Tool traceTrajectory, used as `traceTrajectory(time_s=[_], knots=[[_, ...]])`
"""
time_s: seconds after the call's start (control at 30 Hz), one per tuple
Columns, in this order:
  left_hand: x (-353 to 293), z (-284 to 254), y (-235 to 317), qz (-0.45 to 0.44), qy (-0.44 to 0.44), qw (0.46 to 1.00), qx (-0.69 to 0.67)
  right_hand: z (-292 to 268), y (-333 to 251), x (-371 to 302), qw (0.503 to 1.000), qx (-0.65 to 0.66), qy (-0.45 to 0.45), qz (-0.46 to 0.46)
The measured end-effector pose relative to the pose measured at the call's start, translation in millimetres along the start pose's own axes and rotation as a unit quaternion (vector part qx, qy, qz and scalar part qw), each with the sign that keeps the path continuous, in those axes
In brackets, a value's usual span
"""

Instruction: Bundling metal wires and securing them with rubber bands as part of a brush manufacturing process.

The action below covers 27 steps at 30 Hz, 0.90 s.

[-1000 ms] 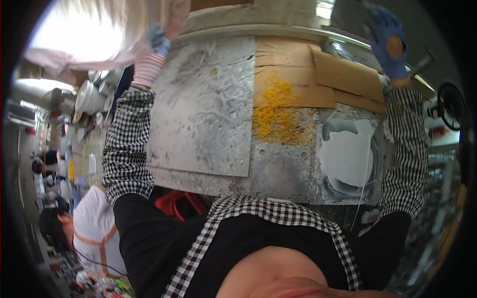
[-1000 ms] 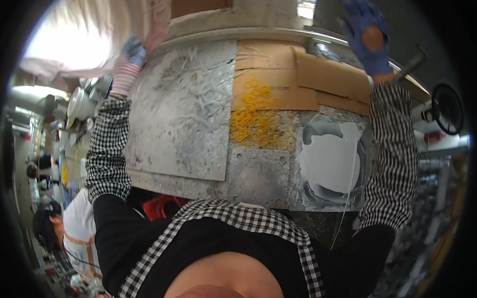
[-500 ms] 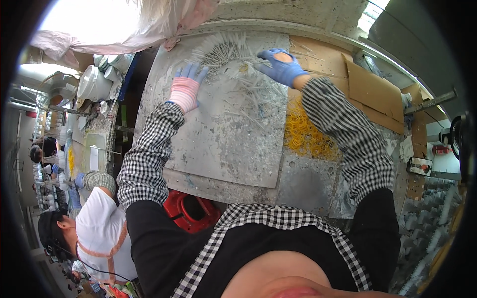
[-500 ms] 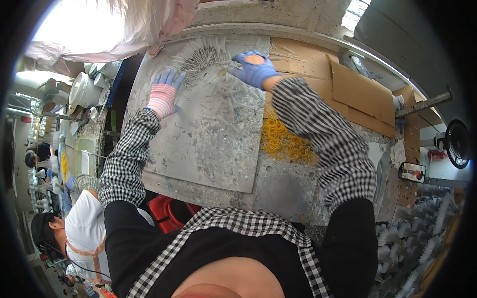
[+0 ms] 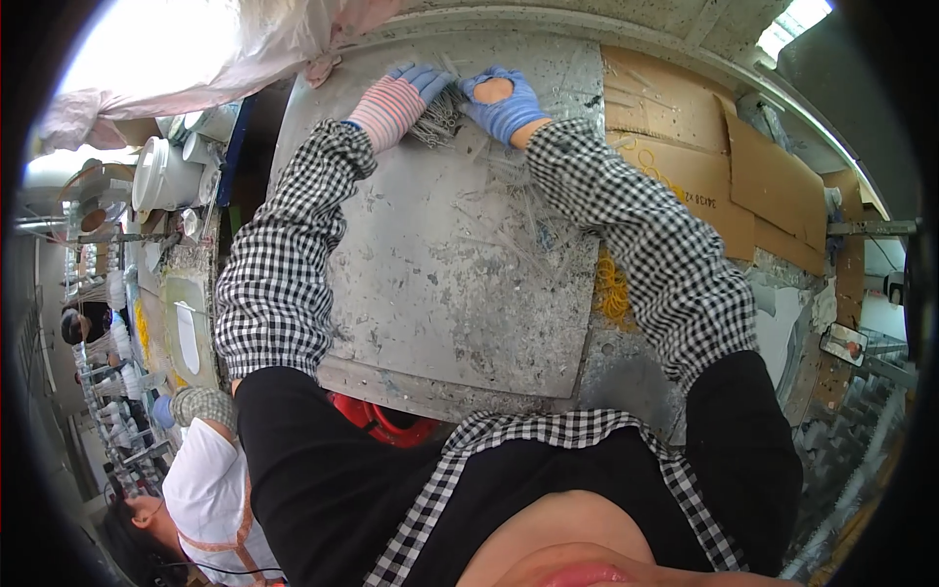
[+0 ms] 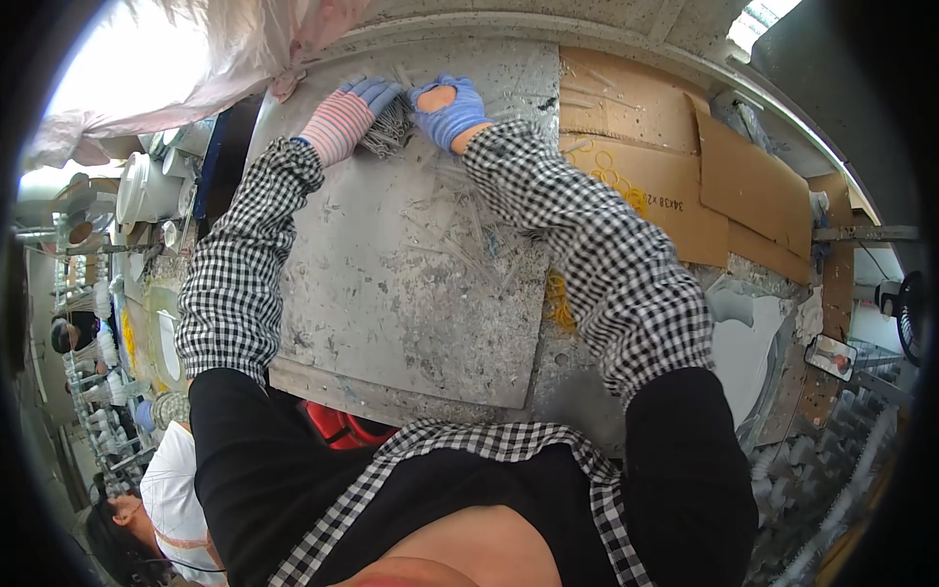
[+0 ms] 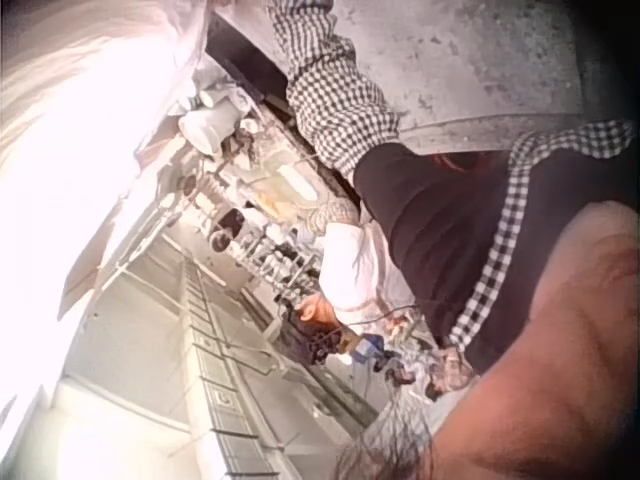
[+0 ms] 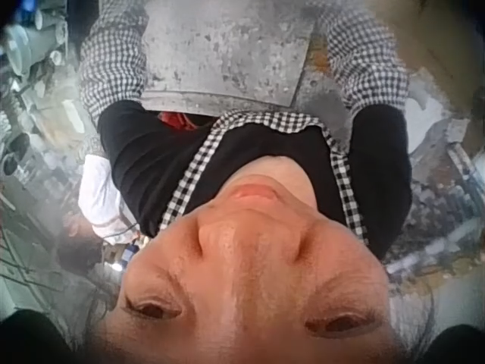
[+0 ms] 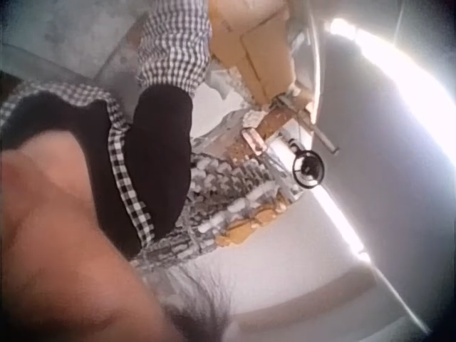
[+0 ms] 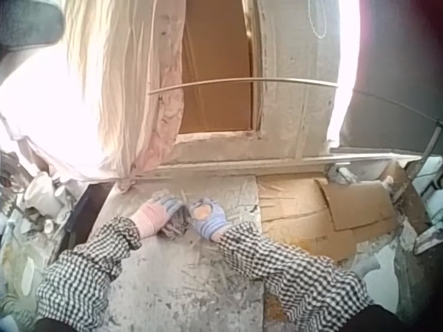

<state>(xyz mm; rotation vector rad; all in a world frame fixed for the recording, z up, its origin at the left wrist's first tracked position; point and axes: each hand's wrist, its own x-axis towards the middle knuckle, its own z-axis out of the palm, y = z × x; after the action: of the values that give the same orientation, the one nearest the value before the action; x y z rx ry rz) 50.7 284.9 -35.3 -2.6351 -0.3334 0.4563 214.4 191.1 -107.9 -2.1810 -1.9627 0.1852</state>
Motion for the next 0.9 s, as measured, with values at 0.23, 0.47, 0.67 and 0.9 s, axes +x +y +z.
traceTrajectory(time_s=[0.23, 0.47, 0.67, 0.9], knots=[[-40, 0, 28, 0.024, 0.026, 0.999, -0.037, -10, 26, -26, 0.999, -0.044, 0.0, -0.012], [-102, -23, 110, -0.033, -0.026, 0.999, -0.029, -6, -53, -74, 0.923, 0.35, -0.094, -0.128], [-169, -15, 175, -0.149, -0.072, 0.985, -0.056, 19, -39, -88, 0.975, 0.079, -0.036, -0.203], [-197, -4, 184, -0.168, -0.052, 0.981, -0.082, -34, -53, -130, 0.96, 0.04, 0.127, -0.245]])
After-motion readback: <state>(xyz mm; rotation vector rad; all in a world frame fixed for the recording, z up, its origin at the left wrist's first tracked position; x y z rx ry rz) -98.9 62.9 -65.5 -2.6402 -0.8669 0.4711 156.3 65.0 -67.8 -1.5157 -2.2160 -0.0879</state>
